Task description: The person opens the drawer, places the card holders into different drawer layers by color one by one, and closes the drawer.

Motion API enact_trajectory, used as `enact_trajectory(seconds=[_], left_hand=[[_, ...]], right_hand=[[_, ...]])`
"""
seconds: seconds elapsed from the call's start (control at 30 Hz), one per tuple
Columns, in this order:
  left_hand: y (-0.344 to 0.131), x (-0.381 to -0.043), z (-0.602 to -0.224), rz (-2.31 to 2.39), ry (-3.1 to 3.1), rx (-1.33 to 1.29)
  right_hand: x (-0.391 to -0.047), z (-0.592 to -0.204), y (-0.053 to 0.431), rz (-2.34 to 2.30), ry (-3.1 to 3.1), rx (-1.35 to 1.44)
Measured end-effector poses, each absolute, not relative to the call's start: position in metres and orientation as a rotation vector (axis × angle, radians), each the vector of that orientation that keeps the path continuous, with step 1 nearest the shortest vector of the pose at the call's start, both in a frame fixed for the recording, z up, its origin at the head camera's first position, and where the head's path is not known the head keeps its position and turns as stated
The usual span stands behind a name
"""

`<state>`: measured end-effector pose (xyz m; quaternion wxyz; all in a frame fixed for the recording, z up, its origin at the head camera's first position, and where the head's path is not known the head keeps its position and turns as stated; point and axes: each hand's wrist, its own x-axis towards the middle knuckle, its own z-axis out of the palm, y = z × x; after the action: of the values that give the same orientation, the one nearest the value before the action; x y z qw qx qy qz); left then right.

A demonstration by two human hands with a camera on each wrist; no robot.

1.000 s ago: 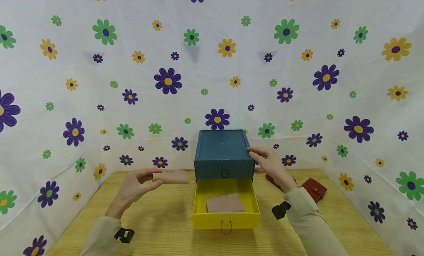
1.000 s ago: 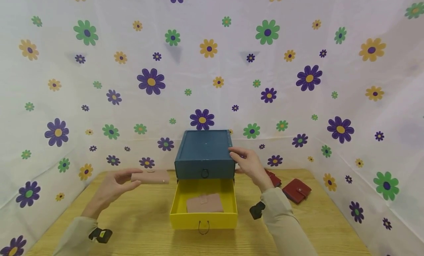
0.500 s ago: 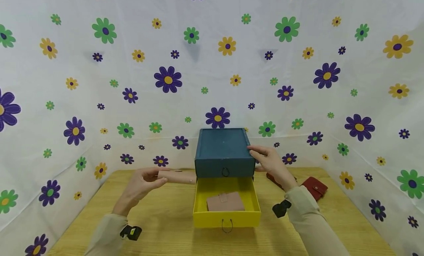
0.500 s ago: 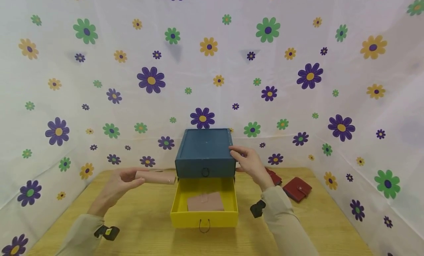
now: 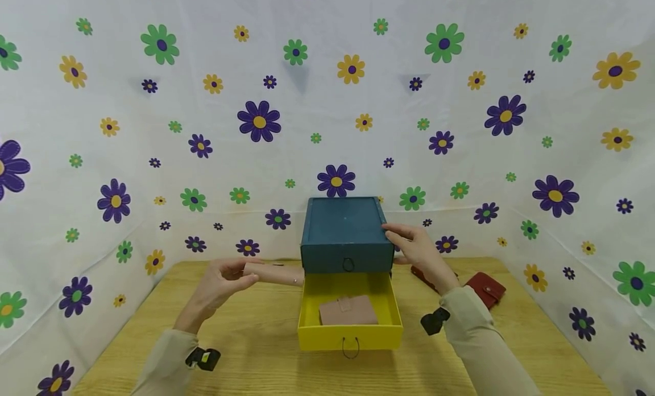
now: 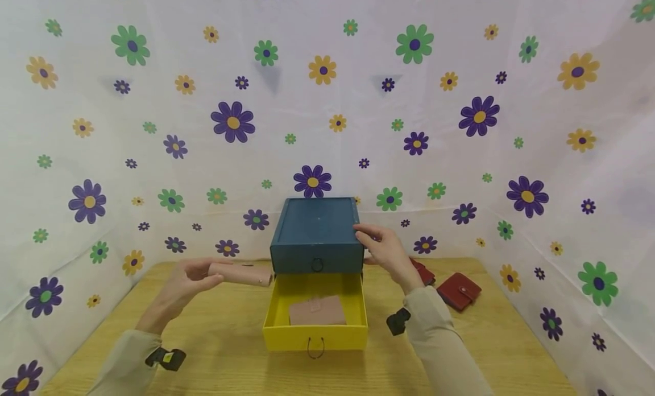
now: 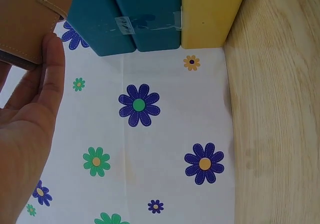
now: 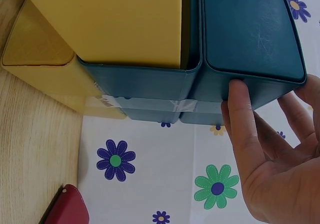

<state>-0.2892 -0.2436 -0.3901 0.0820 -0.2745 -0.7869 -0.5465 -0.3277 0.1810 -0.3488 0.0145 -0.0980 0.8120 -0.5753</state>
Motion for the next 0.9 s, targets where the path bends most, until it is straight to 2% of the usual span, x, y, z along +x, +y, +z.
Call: enact_trajectory(seconds=[0.53, 0.9], left_hand=[[-0.205, -0.289, -0.400, -1.658, -2.362, -0.960], [-0.173, -0.283, -0.402, -1.416, -2.418, -0.889]], right_hand=[[-0.328, -0.349, 0.180, -1.803, 2.517, -0.304], [-0.329, -0.350, 0.180, -1.816, 2.513, -0.296]])
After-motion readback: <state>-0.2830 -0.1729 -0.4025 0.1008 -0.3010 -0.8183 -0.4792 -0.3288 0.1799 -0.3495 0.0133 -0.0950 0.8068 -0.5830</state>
